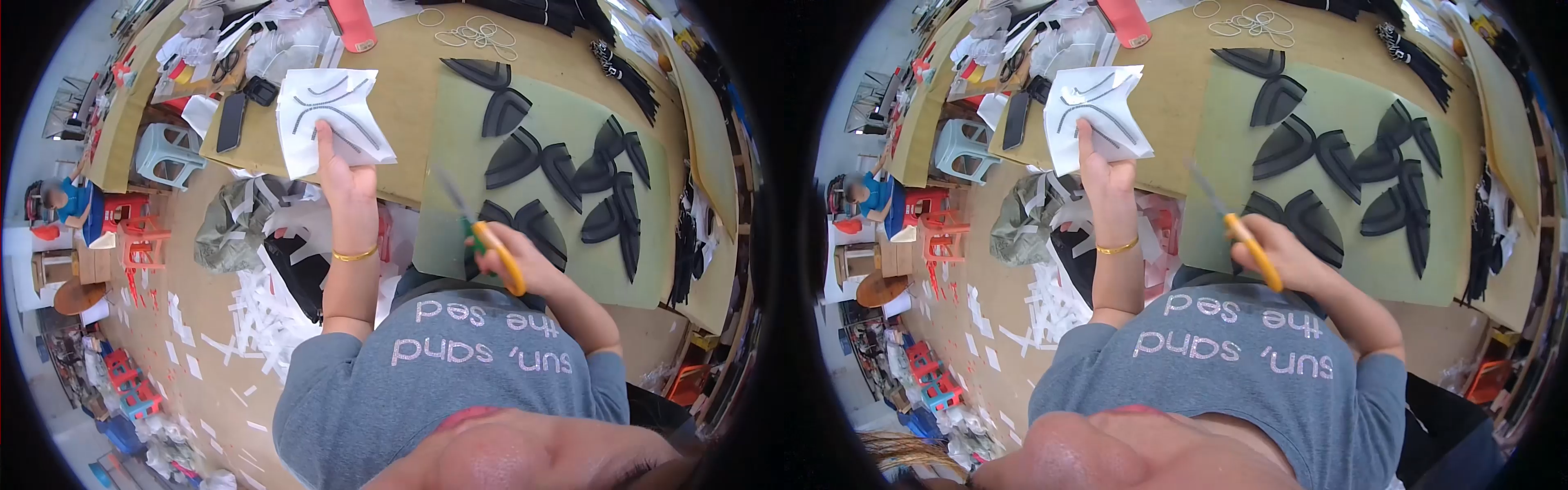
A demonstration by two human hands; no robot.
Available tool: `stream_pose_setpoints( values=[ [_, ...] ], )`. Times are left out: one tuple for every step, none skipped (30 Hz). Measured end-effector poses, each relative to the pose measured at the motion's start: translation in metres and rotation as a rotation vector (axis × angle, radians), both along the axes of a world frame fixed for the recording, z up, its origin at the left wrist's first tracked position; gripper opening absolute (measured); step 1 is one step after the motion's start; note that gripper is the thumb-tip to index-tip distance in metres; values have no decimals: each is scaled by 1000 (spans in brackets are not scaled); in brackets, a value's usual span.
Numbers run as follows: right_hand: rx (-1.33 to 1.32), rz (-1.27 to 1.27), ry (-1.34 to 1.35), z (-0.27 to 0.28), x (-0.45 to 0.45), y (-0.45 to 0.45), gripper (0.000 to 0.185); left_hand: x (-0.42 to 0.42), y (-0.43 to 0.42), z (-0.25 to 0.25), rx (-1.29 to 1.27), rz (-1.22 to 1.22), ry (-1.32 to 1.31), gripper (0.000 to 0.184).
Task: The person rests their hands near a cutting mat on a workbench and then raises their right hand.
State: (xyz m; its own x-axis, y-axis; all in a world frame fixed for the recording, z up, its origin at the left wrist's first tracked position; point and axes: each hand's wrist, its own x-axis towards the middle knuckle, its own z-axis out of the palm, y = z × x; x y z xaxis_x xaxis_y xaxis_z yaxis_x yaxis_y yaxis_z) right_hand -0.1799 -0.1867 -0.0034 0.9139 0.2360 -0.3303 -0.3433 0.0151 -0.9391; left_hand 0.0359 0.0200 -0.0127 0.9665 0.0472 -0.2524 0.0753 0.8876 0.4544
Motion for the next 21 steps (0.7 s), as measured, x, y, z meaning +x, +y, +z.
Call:
stream_pose_setpoints(
  values=[
    [-24, 63, 12, 3, 11, 10, 50, -2, -1, 1, 12, 5, -15, 35],
    [-48, 125, 26, 6, 21, 18, 50, -4, -2, 1, 24, 11, -28, 35],
    [-134, 201, 12, 5, 33, 21, 50, -6, -3, 3, 36, 17, -41, 35],
    [-150, 197, 4, 3, 41, 25, 52, -8, -5, 4, 38, 17, -41, 35],
    [-166, 192, -3, -1, 46, 30, 54, -12, -6, 7, 42, 16, -38, 35],
    [-180, 188, -6, -2, 51, 34, 56, -15, -7, 9, 47, 16, -32, 35],
    [-192, 204, 18, 0, 57, 37, 59, -17, -9, 11, 60, 15, -25, 36],
    [-204, 219, 44, 5, 62, 40, 64, -18, -12, 13, 74, 14, -17, 37],
    [-214, 235, 72, 8, 65, 44, 70, -20, -13, 13, 89, 13, -7, 39],
    [-199, 191, 65, 10, 66, 48, 66, -22, -15, 12, 100, 17, -10, 38],
    [-185, 146, 57, 12, 66, 52, 64, -23, -17, 11, 110, 21, -13, 38],
    [-174, 102, 50, 13, 66, 54, 63, -23, -20, 10, 117, 25, -16, 37],
    [-146, 62, 38, 10, 65, 57, 62, -23, -20, 8, 121, 23, -16, 35],
    [-119, 23, 25, 2, 65, 60, 61, -23, -21, 6, 124, 23, -15, 34],
    [-93, -13, 12, -3, 65, 62, 60, -23, -22, 4, 125, 26, -15, 32],
    [-85, -44, 15, -5, 63, 65, 58, -23, -22, 2, 110, 21, 2, 33],
    [-77, -74, 18, -7, 61, 68, 56, -22, -21, -1, 95, 18, 17, 33],
    [-69, -103, 18, -7, 60, 70, 54, -20, -21, -3, 81, 17, 30, 34],
    [-60, -117, 24, -6, 60, 72, 53, -18, -21, -6, 80, 23, 40, 34],
    [-49, -132, 34, -5, 58, 74, 51, -18, -20, -10, 81, 28, 55, 34],
    [-38, -148, 46, -5, 57, 76, 50, -18, -20, -14, 83, 32, 70, 33]
  ],
)
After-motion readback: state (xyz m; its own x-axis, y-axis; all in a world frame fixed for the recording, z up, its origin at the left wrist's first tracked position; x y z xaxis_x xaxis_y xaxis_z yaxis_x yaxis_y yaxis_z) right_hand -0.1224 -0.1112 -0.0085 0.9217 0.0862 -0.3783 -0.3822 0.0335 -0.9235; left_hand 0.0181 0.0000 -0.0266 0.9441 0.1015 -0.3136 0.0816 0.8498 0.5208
